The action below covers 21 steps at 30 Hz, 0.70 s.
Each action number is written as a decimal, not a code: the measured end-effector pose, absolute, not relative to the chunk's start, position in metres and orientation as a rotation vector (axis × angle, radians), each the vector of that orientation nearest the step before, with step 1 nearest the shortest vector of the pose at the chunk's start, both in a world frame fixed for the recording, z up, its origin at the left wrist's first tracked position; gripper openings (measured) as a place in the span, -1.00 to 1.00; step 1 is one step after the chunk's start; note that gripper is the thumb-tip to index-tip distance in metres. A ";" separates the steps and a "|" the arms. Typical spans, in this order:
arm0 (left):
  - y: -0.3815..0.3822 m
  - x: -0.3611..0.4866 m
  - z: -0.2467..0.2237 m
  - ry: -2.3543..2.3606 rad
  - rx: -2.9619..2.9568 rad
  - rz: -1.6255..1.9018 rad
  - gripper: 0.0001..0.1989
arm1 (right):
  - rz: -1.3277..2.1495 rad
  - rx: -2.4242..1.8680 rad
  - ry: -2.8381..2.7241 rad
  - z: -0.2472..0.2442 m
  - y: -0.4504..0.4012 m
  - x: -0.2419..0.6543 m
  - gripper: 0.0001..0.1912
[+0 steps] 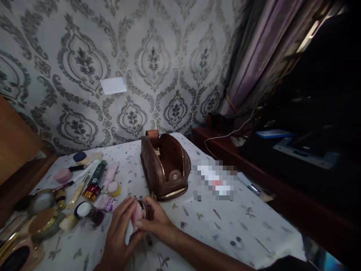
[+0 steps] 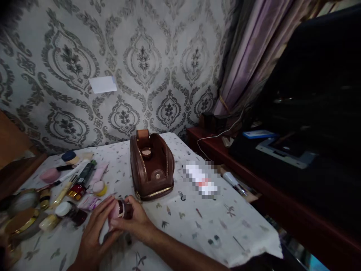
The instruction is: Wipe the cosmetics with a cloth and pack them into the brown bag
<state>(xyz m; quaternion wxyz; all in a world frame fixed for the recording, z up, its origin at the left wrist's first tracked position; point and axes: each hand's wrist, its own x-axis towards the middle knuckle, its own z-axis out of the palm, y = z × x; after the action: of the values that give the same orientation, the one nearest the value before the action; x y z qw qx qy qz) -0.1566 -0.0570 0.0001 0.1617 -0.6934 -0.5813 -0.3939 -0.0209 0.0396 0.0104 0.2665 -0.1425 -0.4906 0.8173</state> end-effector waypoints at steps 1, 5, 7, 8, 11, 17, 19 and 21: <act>-0.058 -0.158 0.000 -1.680 -1.973 -1.117 -0.36 | 2.180 -0.380 -1.346 0.013 0.040 -0.019 -0.37; -0.063 -0.165 0.000 -1.759 -1.940 -1.106 -0.36 | 2.002 -0.403 -1.452 0.033 0.040 -0.008 -0.54; -0.065 -0.166 0.000 -1.816 -1.883 -1.147 -0.40 | 1.925 -0.425 -1.499 0.047 0.041 0.000 -0.60; -0.065 -0.167 -0.001 -1.840 -1.857 -1.169 -0.42 | 1.875 -0.443 -1.534 0.056 0.042 0.005 -0.62; -0.065 -0.167 -0.005 -1.864 -1.847 -1.178 -0.48 | 1.668 -0.500 -1.628 0.087 0.052 0.021 -0.67; -0.062 -0.157 -0.013 -1.878 -1.935 -1.169 -0.67 | 0.962 -0.634 -1.861 0.157 0.121 0.041 -0.63; -0.060 -0.154 -0.012 -1.836 -1.976 -1.203 -0.70 | 0.660 -0.778 -2.038 0.174 0.148 0.038 -0.53; -0.058 -0.155 -0.010 -1.766 -2.040 -1.187 -0.71 | 0.430 -0.889 -2.283 0.185 0.170 0.030 -0.41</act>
<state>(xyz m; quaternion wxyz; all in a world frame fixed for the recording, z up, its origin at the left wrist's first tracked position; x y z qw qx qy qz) -0.1545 -0.0579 -0.0103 0.0967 -0.6888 -0.5962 -0.4009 0.0302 0.1698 0.1845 0.3211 -0.3384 -0.8692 0.1639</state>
